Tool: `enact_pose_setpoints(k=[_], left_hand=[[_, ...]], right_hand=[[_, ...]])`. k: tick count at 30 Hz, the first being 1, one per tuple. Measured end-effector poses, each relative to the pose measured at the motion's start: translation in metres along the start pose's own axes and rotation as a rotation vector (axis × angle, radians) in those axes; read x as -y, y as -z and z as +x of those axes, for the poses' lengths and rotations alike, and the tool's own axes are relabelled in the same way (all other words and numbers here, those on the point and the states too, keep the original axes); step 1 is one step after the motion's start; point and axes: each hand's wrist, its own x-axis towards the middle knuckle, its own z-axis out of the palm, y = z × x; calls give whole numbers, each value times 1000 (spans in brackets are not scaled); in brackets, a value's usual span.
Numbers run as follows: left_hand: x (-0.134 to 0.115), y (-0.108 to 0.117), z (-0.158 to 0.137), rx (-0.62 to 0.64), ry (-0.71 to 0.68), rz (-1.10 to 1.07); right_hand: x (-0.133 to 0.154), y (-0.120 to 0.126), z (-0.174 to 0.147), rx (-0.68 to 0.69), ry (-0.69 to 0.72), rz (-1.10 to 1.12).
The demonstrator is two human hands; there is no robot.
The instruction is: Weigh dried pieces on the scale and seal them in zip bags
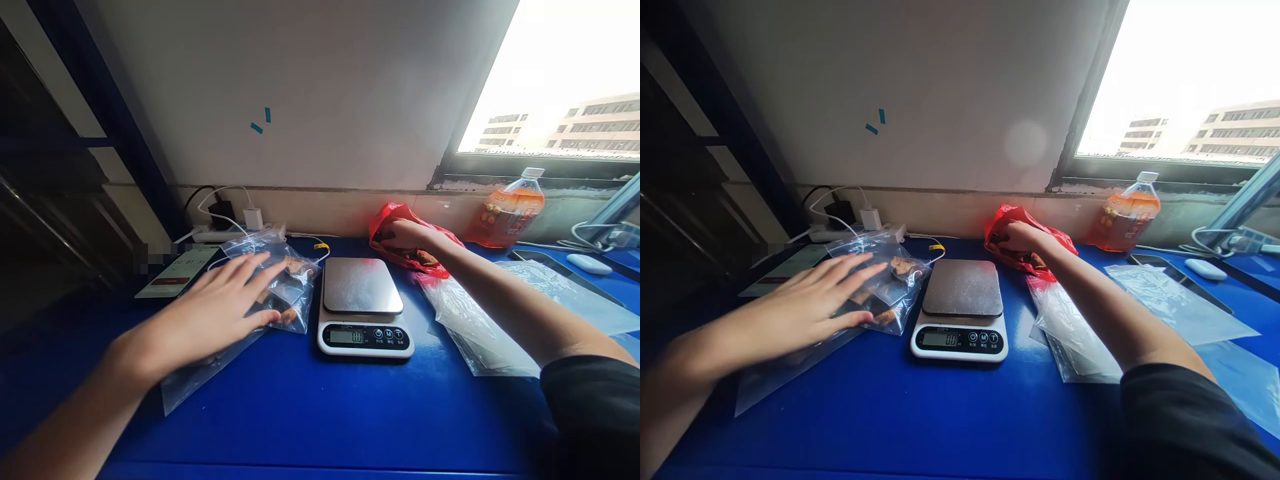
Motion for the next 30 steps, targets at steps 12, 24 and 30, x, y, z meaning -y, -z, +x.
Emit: enact_pose_setpoints(k=[12,24,30], left_hand=[[13,-62,-57,-197,183,-24],[-17,9,38,14,-90,-70],[1,-11,73,-33,-206,-65]], right_hand=[[-8,15,-15,-258,133,111],[-11,15,-51,-302,46,518],[13,22,-87,-162,-44,902]])
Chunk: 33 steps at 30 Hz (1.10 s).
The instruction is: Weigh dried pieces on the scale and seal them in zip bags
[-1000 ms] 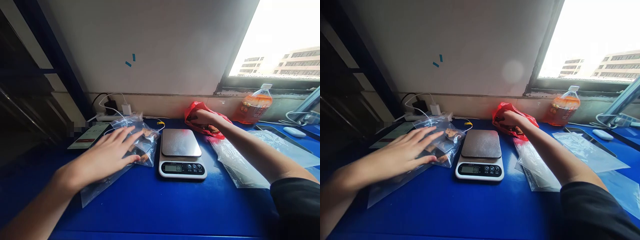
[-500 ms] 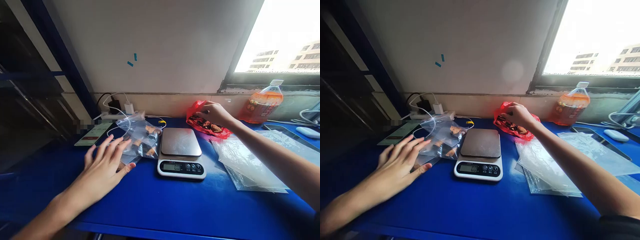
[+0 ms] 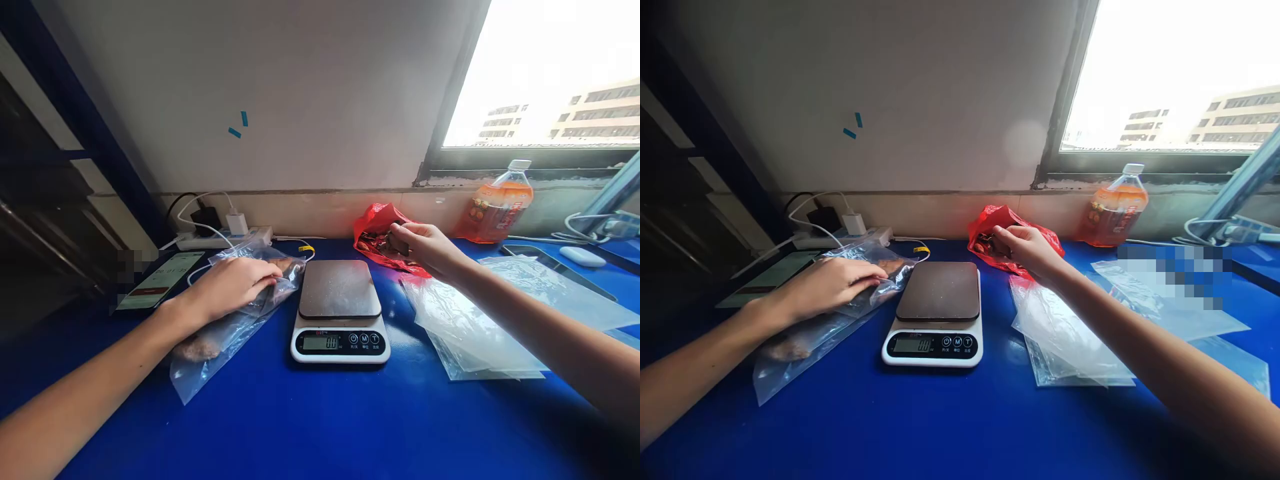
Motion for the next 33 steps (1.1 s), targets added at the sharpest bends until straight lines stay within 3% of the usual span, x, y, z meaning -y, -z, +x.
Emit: enact_pose_setpoints(k=[5,8,11,14,17,18,20,22,24,26,30,33], left_hand=[[9,4,-2,-201,9,-179],[11,9,-11,-320,52,-207],[20,22,-25,-416,88,-320],[39,40,-41,-325,50,-499],[62,50,-52,14,69,-398],[67,50,-53,60,109,-325],[70,45,-50,23,185,-209],[63,37,-43,-109,189,-148],[47,27,-38,-201,136,-103],[28,19,-37,-169,76,-69],[4,7,-44,22,-23,-3],[2,1,-43,122,24,43]], right_hand=[[12,-4,-37,75,-210,609],[19,-7,-51,53,-271,741],[26,-16,-57,-11,-230,769],[33,-25,-60,-98,-157,583],[39,-34,-60,-158,78,179],[40,-39,-59,-155,192,55],[41,-50,-52,-102,408,-109],[42,-63,-42,-8,540,-188],[42,-75,-33,85,582,-235],[41,-81,-27,160,579,-262],[41,-73,-36,213,564,-324],[40,-62,-54,161,532,-371]])
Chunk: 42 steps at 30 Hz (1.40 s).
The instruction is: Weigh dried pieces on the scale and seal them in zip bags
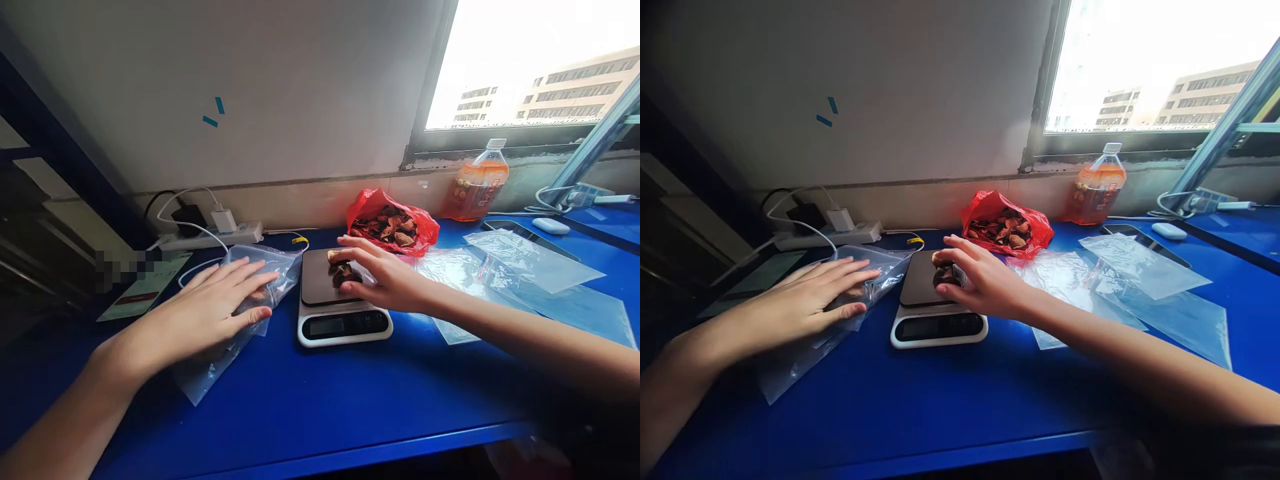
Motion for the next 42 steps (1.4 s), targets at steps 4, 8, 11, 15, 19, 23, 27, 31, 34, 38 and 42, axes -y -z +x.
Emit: enact_pose_setpoints(k=[4,8,11,15,19,23,27,31,34,38,42], left_hand=[[5,-6,12,60,111,13],[4,-7,15,61,142,25],[-3,-2,10,-56,145,57],[-22,9,-1,-329,-14,16],[-49,11,-10,-440,-355,-47],[-70,2,-12,-457,-698,-127],[-75,-4,-11,-467,-793,-165],[-69,1,-9,-517,-742,-107],[-65,7,-7,-548,-726,-87],[-66,8,-6,-567,-734,-55],[-67,5,-8,-547,-741,-47]], right_hand=[[4,11,-21,-42,-80,-37],[0,33,-25,-9,-85,-136],[-8,56,-27,12,-121,-242],[-29,79,-38,47,-227,-316],[-58,83,-46,71,-369,-297],[-79,82,-49,1,-410,-314],[-88,83,-51,-86,-388,-349],[-90,82,-52,-103,-368,-369],[-93,80,-51,-100,-339,-388],[-96,74,-50,-84,-334,-398],[-97,64,-48,-26,-349,-338]])
